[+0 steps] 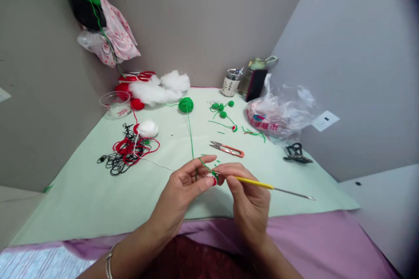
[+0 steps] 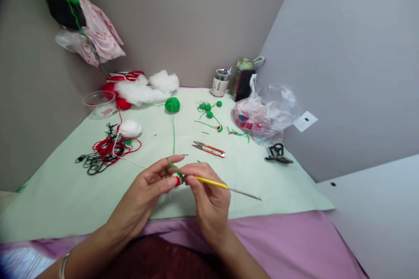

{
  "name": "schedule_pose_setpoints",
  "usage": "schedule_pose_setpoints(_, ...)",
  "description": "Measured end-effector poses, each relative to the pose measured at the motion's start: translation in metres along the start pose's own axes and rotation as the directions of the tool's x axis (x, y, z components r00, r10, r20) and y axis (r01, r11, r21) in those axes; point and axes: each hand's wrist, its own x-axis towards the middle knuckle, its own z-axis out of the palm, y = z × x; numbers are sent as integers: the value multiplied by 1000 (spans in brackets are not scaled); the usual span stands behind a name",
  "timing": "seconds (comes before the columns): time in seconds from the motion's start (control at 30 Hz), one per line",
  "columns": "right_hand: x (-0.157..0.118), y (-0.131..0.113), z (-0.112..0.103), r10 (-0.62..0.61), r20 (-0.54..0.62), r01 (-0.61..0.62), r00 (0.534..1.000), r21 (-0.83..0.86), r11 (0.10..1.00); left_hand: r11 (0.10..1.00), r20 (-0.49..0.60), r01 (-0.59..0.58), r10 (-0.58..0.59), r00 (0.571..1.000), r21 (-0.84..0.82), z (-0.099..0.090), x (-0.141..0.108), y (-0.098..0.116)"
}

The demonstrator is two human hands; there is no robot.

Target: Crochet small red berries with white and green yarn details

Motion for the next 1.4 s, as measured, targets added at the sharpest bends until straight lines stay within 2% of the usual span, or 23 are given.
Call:
schedule_pose_setpoints(0.1, -9, 1, 0, -179, 44, 184, 983, -254, 950, 997, -43, -7, 4, 999, -79, 3, 0, -3)
schedule_pose_setpoints(0.17, -13, 2, -2, -270, 85, 282, 959, -360, 889, 980, -13, 88, -92, 996, -178, 3, 1, -3)
schedule_pose_setpoints(0.2, -13, 2, -4, -276, 80, 286, 958, -358, 889, 964, 15, 148, -148, 989, -222, 3, 1, -2)
schedule_pose_setpoints(0.27, -10, 3, -7, -190, 5, 185, 982, -245, 952, 935, 52, 225, -220, 974, -275, 2, 3, 1)
schedule_pose_setpoints(0.3, -8, 2, -8, -110, -46, 102, 993, -159, 982, 933, 49, 226, -221, 974, -281, 2, 4, 2)
schedule_pose_setpoints(0.33, -5, 2, -8, -27, -77, 22, 997, -61, 998, 941, 35, 203, -201, 979, -270, 1, 4, 3)
schedule_pose_setpoints(0.4, -1, 1, -6, 87, -67, -81, 994, 93, 992, 972, 5, 122, -124, 992, -203, 1, 3, 3)
schedule_pose_setpoints(0.5, 1, 1, -2, 134, -5, -132, 991, 151, 980, 998, -7, 12, -12, 1000, -55, 0, 0, 0)
schedule_pose_setpoints(0.6, 0, 3, -1, 165, -24, -159, 986, 155, 975, 1000, -19, -10, 10, 1000, 8, 0, -3, -2)
schedule_pose_setpoints(0.77, -1, 6, -4, 195, 21, -194, 981, 224, 955, 999, -24, 36, -36, 999, -14, 1, -2, 1)
schedule_pose_setpoints(0.97, -2, 7, -3, 216, 19, -214, 976, 245, 946, 999, 12, -26, 26, 1000, 38, -1, -2, 0)
schedule_pose_setpoints(1.2, 2, 9, -4, 318, 42, -309, 947, 386, 869, 996, -24, -33, 35, 999, 82, -2, -2, 0)
schedule_pose_setpoints(1.3, 2, 6, -7, 268, 45, -268, 962, 318, 909, 994, -27, -45, 47, 999, 97, -3, -2, -2)
schedule_pose_setpoints(1.4, -1, 0, -10, 148, 51, -153, 988, 121, 981, 981, -46, -76, 85, 995, 178, -6, -1, -6)
